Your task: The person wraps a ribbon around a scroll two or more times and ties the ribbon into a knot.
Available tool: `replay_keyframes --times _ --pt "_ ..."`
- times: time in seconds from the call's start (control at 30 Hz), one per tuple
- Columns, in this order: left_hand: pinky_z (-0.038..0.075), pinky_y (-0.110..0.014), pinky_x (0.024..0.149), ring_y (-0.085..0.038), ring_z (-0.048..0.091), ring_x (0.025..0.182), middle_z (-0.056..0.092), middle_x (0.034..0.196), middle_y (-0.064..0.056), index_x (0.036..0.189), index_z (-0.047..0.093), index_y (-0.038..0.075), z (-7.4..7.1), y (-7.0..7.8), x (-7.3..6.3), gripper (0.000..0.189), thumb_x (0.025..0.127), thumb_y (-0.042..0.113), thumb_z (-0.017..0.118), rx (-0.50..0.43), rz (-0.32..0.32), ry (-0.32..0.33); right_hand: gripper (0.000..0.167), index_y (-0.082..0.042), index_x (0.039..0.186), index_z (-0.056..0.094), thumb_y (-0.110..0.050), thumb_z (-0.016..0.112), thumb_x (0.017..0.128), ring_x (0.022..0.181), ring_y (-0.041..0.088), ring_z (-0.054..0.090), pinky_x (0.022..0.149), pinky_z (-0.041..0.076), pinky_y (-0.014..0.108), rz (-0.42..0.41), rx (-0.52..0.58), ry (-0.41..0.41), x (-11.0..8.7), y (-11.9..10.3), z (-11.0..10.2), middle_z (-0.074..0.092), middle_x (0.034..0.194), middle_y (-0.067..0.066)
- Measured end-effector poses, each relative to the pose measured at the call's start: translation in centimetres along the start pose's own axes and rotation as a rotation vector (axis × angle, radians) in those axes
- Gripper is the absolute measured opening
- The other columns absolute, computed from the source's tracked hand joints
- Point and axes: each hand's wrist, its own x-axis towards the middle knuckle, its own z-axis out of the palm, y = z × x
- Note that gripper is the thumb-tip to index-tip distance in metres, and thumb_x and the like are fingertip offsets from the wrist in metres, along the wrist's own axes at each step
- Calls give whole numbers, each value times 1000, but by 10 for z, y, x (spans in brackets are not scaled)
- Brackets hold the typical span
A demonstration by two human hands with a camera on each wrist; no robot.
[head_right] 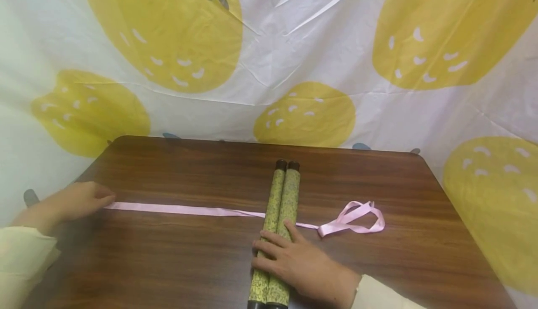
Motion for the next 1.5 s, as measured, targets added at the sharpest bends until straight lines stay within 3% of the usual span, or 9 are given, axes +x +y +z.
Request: replay_keyframes --times 0.13,0.27,0.47,0.6,0.7,0.97,1.17,1.27,1.5 --pt "47 -64 93 -50 61 115 68 120 -27 119 70 0 -6 46 11 35 97 25 58 -37 46 36 97 -26 147 46 -5 82 59 143 30 42 109 38 62 44 71 -35 -3 0 -3 46 153 6" --pt "48 -60 96 -44 63 116 69 122 -21 122 70 4 -12 98 22 33 97 23 62 -76 140 92 84 -24 145 50 -1 73 68 137 28 49 108 44 54 103 110 37 -6 5 -8 54 145 6" --pt "54 -50 90 -31 68 105 72 114 -10 118 72 10 -6 173 38 28 94 21 67 -50 286 143 38 -17 108 68 -3 69 72 96 16 61 86 55 36 297 142 212 -8 20 -8 63 102 -2" --pt "56 -45 84 -25 69 96 72 104 -4 112 74 13 11 215 51 23 91 22 71 -34 399 141 21 -15 89 65 -6 72 72 78 13 55 70 53 30 430 144 220 -8 28 -2 59 85 -4" --pt "56 -44 83 -24 70 96 73 102 -2 107 75 15 23 239 58 19 89 21 72 -59 435 97 18 -14 84 62 -6 73 73 74 14 55 66 52 30 497 152 187 -6 31 4 58 82 -3" --pt "56 -44 77 -23 69 89 73 93 0 100 74 15 45 266 70 15 86 21 75 -65 401 16 20 -13 79 58 -2 73 74 64 14 56 54 48 29 628 264 92 -3 40 14 56 77 -1" --pt "54 -43 69 -21 65 83 68 86 1 87 69 17 52 275 75 8 85 21 76 -33 407 -16 28 -4 104 66 0 69 76 71 29 67 60 56 41 673 243 38 -2 45 18 68 98 13" --pt "53 -42 69 -19 64 81 66 83 2 86 67 17 55 281 78 10 85 21 76 -20 430 -23 34 -8 110 68 1 65 77 74 32 69 61 57 44 708 251 13 -4 49 17 71 103 13" --pt "46 -33 58 -13 53 66 55 70 6 73 58 17 59 293 84 22 89 20 74 0 435 -26 16 -16 85 67 -2 64 77 59 27 63 44 45 39 753 226 -67 -13 58 13 69 75 6"
